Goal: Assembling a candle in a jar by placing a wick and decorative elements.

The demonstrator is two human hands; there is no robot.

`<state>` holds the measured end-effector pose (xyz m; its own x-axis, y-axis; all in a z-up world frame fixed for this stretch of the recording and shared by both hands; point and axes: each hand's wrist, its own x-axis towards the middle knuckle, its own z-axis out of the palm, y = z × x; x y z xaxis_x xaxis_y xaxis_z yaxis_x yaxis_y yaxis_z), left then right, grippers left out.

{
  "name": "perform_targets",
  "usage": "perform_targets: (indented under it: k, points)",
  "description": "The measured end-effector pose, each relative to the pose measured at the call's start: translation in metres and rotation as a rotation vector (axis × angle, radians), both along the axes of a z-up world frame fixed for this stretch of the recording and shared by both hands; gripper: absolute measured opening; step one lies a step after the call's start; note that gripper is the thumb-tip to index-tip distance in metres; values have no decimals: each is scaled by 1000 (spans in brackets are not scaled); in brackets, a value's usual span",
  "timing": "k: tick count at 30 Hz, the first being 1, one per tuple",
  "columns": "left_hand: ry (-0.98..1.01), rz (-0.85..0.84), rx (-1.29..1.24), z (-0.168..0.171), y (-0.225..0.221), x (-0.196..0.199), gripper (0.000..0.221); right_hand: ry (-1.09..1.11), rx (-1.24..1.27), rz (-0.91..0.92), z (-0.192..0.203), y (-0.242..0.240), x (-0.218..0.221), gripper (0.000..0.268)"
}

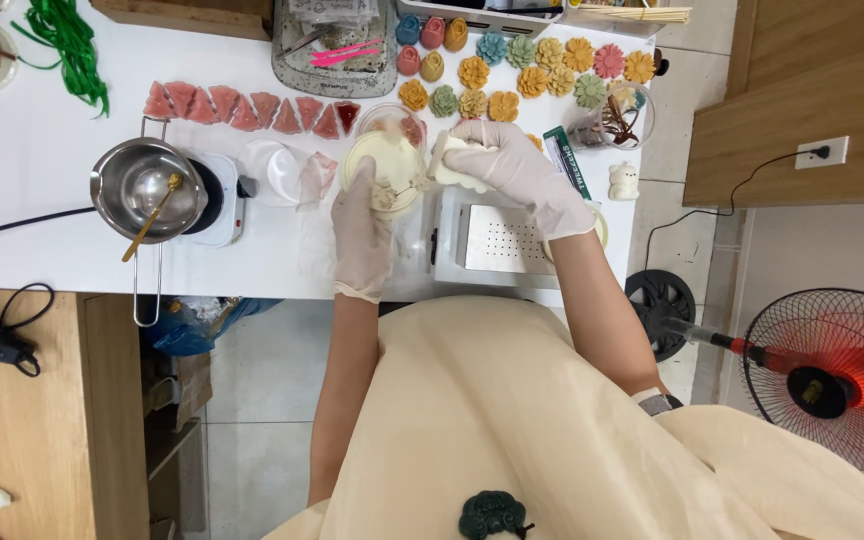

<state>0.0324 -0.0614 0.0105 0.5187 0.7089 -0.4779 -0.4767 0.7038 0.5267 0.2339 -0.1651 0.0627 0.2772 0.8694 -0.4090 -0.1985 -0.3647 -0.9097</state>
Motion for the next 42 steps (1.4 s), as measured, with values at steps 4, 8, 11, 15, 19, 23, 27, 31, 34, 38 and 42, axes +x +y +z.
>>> perform_targets:
  k: [4, 8, 11, 15, 19, 23, 27, 31, 34, 38, 42]
  points:
    - [-57, -59, -36, -5, 3, -2, 38, 315, 248, 35, 16, -27, 12, 48]
    - [-53, -119, -23, 10, -1, -4, 38, 494, 360, 47, 28, -58, 25, 57]
    - [-42, -158, -14, 12, -3, -5, 38, 502, 403, 51, 47, -78, 26, 58]
    - [12, -206, -4, 19, -4, -7, 41, 385, 349, -43, 50, -115, 42, 53]
    - [19, -241, 5, 14, -3, -7, 43, 303, 311, -200, 41, -168, 62, 50]
    - [13, -275, -30, 4, -3, -7, 43, 269, 285, -367, 45, -212, 65, 50]
    - [48, -260, -48, -1, -3, -12, 42, 278, 189, -539, 37, -231, 64, 44]
    - [55, -207, -50, 11, -4, -25, 43, 239, 38, -547, 40, -189, 54, 36]
    - [65, -149, -17, 26, -3, -43, 43, 251, -21, -439, 49, -112, 32, 34]
    - [89, -47, -18, 29, -1, -76, 43, 233, -8, -279, 12, -21, 2, 37]
    - [49, 49, -39, 26, -4, -105, 43, 89, -121, -182, -37, 45, -19, 41]
